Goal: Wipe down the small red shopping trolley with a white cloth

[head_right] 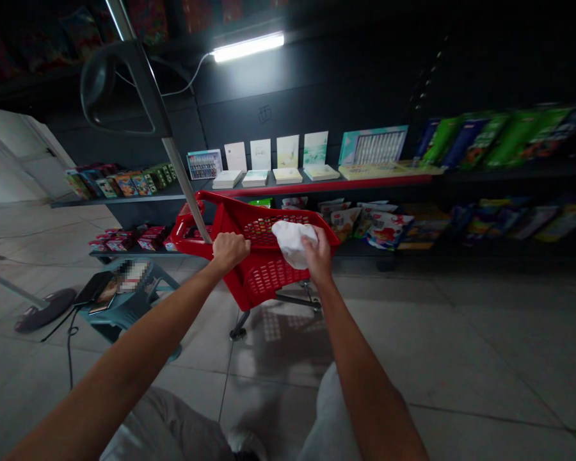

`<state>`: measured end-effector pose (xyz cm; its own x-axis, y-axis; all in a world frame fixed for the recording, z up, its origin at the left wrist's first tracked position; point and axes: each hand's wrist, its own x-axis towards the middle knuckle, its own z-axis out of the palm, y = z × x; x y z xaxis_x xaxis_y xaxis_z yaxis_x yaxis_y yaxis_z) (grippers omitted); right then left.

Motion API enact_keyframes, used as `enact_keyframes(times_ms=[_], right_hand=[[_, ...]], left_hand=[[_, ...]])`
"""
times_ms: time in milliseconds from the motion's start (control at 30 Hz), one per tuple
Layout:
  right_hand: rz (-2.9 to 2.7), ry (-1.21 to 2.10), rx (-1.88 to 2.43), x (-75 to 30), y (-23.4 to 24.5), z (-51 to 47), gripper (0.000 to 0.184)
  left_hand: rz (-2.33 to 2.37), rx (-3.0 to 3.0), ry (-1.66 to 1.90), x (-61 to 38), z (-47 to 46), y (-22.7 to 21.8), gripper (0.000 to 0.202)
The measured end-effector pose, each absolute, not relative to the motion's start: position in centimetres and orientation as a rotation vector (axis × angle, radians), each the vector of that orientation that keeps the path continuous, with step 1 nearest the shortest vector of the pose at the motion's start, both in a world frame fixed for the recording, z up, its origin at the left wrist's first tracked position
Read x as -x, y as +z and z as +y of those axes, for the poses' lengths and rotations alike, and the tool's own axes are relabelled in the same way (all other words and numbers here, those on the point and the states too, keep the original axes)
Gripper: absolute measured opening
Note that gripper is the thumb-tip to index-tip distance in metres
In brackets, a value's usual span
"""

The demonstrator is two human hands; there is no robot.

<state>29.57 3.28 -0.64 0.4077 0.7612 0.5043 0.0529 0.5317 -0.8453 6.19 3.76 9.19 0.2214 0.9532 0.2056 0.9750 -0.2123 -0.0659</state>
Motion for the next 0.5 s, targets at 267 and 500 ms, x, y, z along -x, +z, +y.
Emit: enact_keyframes(times_ms=[267,500], right_hand=[[-1.627,-0.066,1.571,-26.9,-2.4,3.8,0.050],[-1.470,-0.013,1.689,-30.9,-4.7,5.4,0.051]], left_hand=[[-1.826,2.298,-0.150,-6.2,3.7,9.3,0.044],[-1.804,2.297,-0.156,-6.1,3.8,9.1,0.044]])
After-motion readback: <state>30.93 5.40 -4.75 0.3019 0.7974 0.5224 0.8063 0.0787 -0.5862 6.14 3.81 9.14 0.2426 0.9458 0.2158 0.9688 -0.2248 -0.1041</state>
